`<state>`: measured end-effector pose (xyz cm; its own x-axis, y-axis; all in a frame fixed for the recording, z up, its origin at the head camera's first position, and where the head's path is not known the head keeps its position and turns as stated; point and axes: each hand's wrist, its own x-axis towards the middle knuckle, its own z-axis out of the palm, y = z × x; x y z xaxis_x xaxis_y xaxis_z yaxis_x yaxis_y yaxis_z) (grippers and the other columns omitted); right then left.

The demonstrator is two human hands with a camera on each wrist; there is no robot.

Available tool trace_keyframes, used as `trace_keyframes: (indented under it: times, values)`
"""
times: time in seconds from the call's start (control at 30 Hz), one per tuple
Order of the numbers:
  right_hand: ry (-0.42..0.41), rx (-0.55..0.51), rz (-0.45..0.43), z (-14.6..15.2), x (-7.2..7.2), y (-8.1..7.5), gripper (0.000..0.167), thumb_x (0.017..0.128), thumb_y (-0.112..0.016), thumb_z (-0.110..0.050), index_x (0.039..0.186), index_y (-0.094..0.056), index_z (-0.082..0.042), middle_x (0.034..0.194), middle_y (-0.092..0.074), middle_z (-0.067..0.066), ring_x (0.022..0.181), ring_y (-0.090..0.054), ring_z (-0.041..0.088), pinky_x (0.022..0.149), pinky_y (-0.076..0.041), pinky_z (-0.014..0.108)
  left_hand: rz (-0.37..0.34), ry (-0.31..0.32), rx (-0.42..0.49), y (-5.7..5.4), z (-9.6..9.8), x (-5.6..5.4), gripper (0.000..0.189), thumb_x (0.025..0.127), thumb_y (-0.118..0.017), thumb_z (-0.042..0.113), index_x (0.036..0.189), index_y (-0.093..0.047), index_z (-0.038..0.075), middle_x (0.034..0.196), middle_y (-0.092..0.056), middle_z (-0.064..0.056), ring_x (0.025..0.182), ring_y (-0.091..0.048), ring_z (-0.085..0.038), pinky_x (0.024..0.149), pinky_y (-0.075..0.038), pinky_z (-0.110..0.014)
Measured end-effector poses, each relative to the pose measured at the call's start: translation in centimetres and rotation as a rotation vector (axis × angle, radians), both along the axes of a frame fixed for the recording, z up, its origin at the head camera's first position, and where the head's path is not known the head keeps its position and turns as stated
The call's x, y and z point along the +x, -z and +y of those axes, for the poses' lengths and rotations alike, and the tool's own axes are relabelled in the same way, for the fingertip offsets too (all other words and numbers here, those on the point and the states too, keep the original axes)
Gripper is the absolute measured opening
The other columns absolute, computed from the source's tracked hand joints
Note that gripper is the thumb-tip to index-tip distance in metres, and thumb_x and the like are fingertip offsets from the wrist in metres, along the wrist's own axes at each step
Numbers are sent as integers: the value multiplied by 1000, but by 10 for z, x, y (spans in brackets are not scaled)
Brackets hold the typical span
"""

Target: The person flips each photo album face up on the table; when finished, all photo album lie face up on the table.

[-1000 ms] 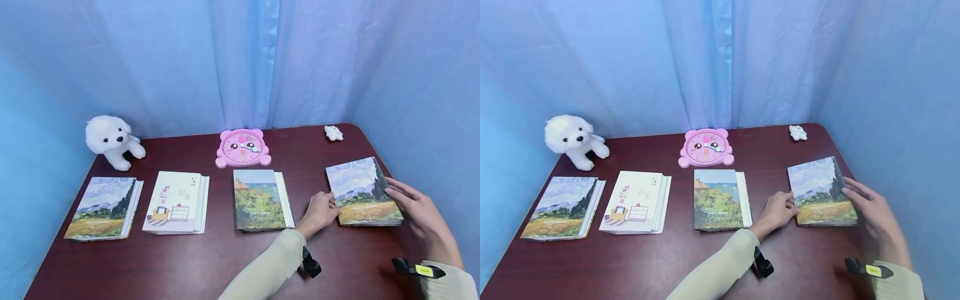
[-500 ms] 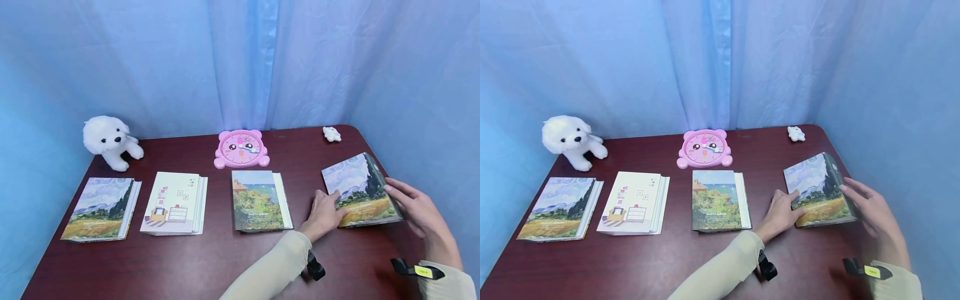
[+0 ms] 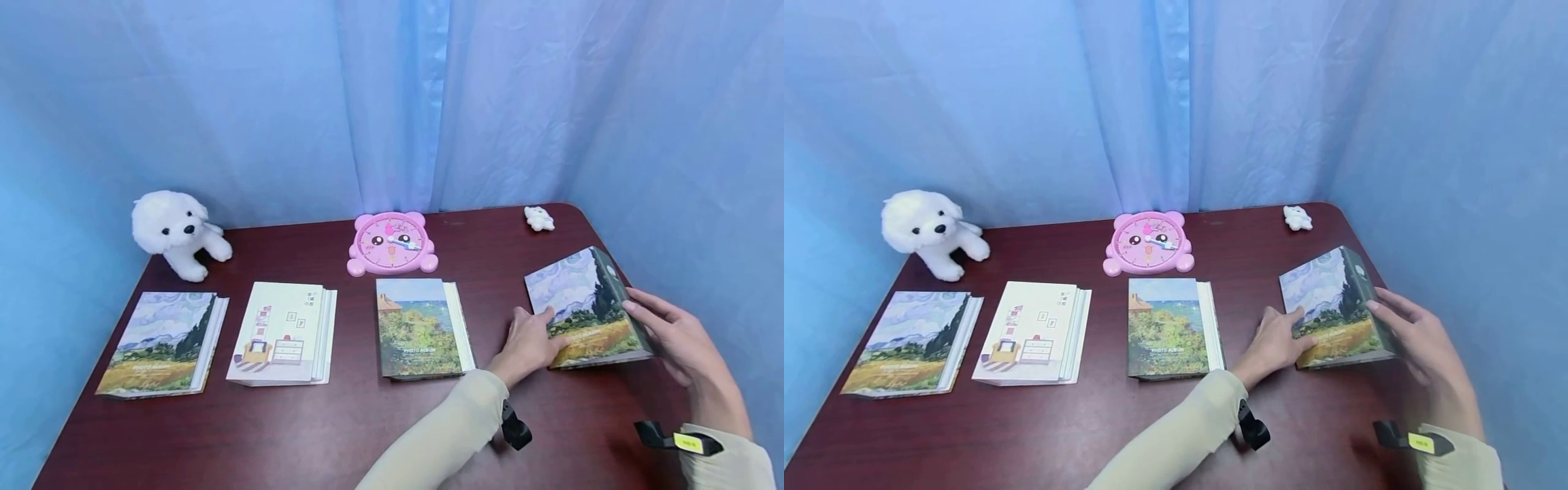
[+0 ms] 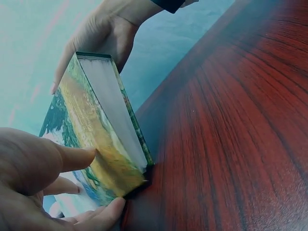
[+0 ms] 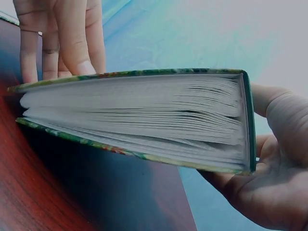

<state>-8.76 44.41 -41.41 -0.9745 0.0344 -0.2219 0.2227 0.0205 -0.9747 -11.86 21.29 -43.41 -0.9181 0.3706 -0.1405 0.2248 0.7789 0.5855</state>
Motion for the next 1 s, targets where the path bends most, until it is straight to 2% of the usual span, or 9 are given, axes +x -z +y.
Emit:
trace_keyframes:
  times: [0.13, 0.27, 0.43, 0.57, 0.73, 0.8, 0.87, 1.0]
  values:
    - [-9, -71, 28, -5, -2, -3, 49, 97, -55, -13, 144, -45, -24, 100, -68, -15, 77, -68, 6, 59, -56, 27, 25, 7, -18, -1, 0, -1, 61, 87, -63, 52, 142, -46, 32, 130, -58, 1, 116, -46, -9, 92, -43, -15]
    - [-4, -95, 55, -8, -3, -6, 47, 96, -55, -10, 141, -49, -23, 101, -69, -15, 76, -68, 6, 58, -56, 26, 15, 17, 6, 1, -1, -2, 62, 87, -62, 52, 143, -44, 32, 126, -56, 0, 108, -46, -7, 90, -43, -14]
    - [12, -66, 62, -12, -4, -13, 48, 97, -56, -14, 143, -47, -22, 103, -65, -14, 72, -68, 8, 55, -55, 27, -1, 29, 96, 7, -3, -3, 62, 87, -65, 47, 144, -43, 32, 116, -53, 1, 101, -46, -4, 86, -42, -13]
    - [32, -86, 81, -18, -5, -19, 47, 96, -57, -15, 143, -48, -20, 104, -64, -10, 67, -67, 10, 53, -55, 27, 21, 44, 175, 10, -4, -6, 63, 87, -67, 42, 144, -44, 28, 105, -57, 4, 95, -44, -2, 82, -39, -10]
    - [54, -150, 138, -26, -6, -22, 43, 96, -57, -12, 139, -53, -14, 105, -68, -8, 74, -68, 7, 58, -55, 24, 60, 80, 281, 10, -5, -8, 61, 89, -65, 37, 145, -42, 28, 89, -58, 4, 89, -43, 1, 76, -34, -7]
    - [46, -178, 165, -27, -6, -22, 42, 96, -56, -9, 138, -53, -12, 108, -67, -7, 80, -69, 7, 60, -56, 24, 56, 83, 327, 8, -6, -9, 60, 90, -64, 37, 145, -41, 29, 93, -58, 4, 88, -45, 2, 77, -35, -7]
    - [31, -182, 188, -30, -7, -22, 43, 96, -55, -7, 139, -52, -10, 113, -65, -7, 84, -69, 6, 63, -56, 23, 24, 78, 379, 6, -8, -8, 60, 91, -61, 39, 146, -38, 33, 103, -57, 4, 91, -49, 3, 79, -37, -8]
    - [10, -128, 221, -37, -9, -20, 43, 96, -54, -7, 140, -50, -7, 120, -56, -4, 85, -66, 4, 64, -56, 21, -58, 80, 467, -5, -15, -7, 58, 95, -53, 44, 148, -31, 36, 126, -52, 3, 102, -55, 1, 84, -44, -14]
